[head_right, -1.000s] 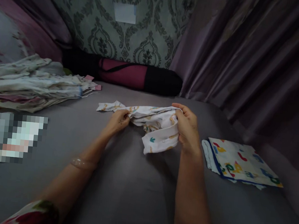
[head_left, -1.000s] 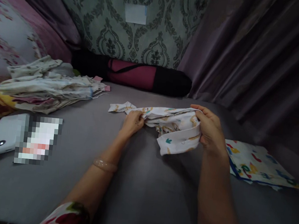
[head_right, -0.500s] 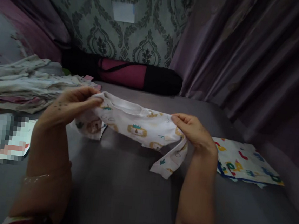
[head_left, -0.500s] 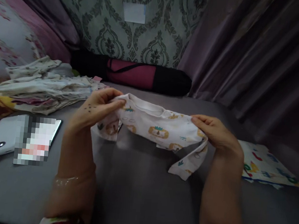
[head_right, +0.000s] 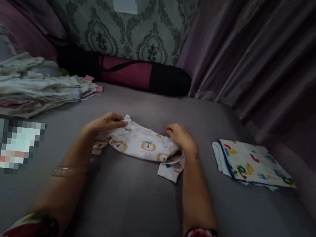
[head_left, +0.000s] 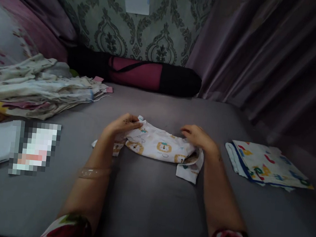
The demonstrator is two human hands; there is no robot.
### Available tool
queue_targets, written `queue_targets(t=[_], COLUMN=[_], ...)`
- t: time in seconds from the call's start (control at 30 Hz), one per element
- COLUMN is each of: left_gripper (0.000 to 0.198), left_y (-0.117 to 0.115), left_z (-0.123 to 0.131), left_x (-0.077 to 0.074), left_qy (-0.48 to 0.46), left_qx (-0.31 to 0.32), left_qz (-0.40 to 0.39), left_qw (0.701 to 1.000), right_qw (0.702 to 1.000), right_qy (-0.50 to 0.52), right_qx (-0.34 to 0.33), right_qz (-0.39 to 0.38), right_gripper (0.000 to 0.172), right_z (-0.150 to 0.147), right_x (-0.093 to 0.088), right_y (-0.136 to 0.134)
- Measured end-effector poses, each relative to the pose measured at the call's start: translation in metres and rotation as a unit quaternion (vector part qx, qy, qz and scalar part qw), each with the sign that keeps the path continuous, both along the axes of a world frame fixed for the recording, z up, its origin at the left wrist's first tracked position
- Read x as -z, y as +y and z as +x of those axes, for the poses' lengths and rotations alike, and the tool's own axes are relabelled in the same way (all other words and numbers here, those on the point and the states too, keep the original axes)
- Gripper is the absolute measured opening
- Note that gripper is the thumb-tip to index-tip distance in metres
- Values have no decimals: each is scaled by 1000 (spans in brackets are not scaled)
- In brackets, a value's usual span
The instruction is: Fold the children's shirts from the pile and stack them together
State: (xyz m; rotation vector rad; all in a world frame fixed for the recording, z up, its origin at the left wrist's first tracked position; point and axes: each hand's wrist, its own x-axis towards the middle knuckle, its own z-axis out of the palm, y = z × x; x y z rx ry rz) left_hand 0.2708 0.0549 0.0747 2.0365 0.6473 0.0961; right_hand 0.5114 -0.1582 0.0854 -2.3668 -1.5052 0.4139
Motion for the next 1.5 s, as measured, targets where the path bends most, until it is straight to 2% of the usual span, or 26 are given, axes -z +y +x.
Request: queue_targets(t=[0.07, 0.13, 0.2, 0.33, 0.47, 0.67, 0.87, 0.93, 1.13, 1.3, 1.4, 1.5], left_gripper=[41, 41, 42, 44, 44, 48, 48, 47, 45, 45, 45, 44], left_y=[0, -1, -2, 1, 5, 1, 2, 3, 2, 1, -1, -2], left_z=[-1, -2, -2, -2, -1, -1, -3, -3, -5, -9, -7, -3], left_x=[-3, -5, -6, -2, 5, 1, 1, 1, -3, -9, -14, -20], left_qy=[-2, -7, -10, -12, -4, -1, -2, 0, -11, -41, -69, -88], left_qx=[1, 4, 6, 8, 3, -1, 1, 0, 2, -9, -24, -25], left_qz=[8, 10, 5, -23, -34, -66, -55, -54, -59, -45, 7, 54], left_qw=[1000, 1000, 1000, 1000, 999, 998, 998, 999, 998, 998, 997, 994], right_qw=[997, 993, 992, 986, 983, 990, 992, 993, 987, 982, 990, 996], right_qy=[24, 47, 64, 114, 76, -19, -57, -38, 117, 113, 73, 32], right_qx=[-67, -102, -104, -123, -165, -131, -113, -109, -79, -40, -6, 36], right_qz=[25, 28, 27, 25, 1, -45, 2, 33, 74, 148, 117, 76], right_gripper=[24, 23, 24, 40, 51, 51, 35, 31, 21, 37, 31, 35], right_z=[-14, -23, -28, -26, -27, -38, -32, -27, -18, -15, -12, -8], right_x=[3, 8, 15, 26, 29, 24, 19, 16, 11, 11, 9, 3], right_y=[10, 19, 23, 25, 25, 25, 20, 18, 17, 17, 15, 11])
